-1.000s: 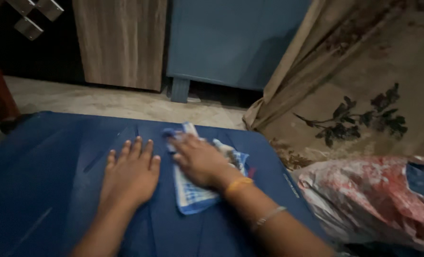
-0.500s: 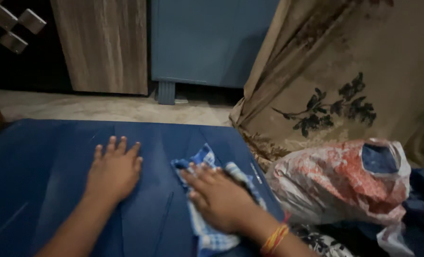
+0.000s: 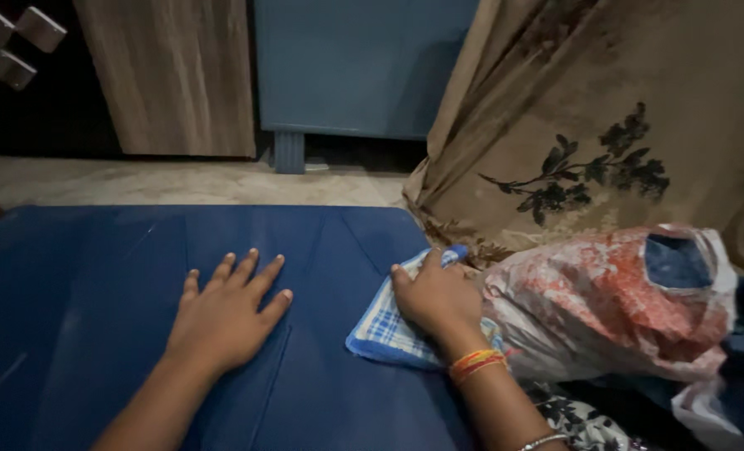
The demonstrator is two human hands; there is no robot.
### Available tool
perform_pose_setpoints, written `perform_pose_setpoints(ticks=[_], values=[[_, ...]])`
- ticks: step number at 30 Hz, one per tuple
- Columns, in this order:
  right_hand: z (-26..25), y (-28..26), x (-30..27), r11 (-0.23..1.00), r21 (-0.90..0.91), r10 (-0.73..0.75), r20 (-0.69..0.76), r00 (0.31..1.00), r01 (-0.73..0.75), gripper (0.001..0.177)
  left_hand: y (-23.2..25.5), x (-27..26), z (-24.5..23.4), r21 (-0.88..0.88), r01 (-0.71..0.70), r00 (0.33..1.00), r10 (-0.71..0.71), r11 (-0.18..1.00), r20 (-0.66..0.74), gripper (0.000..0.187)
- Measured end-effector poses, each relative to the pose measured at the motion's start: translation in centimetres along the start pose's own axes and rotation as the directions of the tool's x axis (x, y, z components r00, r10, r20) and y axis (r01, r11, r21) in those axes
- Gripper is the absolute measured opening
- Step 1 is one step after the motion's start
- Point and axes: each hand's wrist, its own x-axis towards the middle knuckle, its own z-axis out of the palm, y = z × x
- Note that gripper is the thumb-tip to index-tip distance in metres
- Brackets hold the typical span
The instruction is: The person cleans the exterior surfaces, handle, and wheels of a blue suitcase using a cloth.
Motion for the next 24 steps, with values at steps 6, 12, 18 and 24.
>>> perform_pose_setpoints(ticks=[6, 12, 18, 24], values=[[1.5, -3.5, -1.2, 0.991, -0.012, -0.130, 0.106, 0.986, 0.132, 0.082, -6.0, 1.8, 0.0, 0.035, -0.003, 1.000, 0.003, 0.999, -0.012, 0.068], [4.7, -4.2, 2.1, 0.983, 0.132, -0.144, 0.155, 0.977, 0.124, 0.077, -5.1, 4.2, -0.8, -0.078, 0.139, 0.990, -0.136, 0.987, 0.040, 0.068], [11.7, -0.4, 10.9, 0.396, 0.913, -0.400, 0.078, 0.913, 0.096, 0.074, 7.1, 6.0, 1.7, -0.177, -0.330, 0.921, 0.275, 0.927, -0.276, 0.063], [8.9, 3.1, 0.2, 0.784, 0.546, -0.341, -0.019, 0.940, 0.295, 0.074, 8.7, 7.1, 2.9, -0.185, -0.316, 0.930, 0.266, 0.930, -0.255, 0.059]])
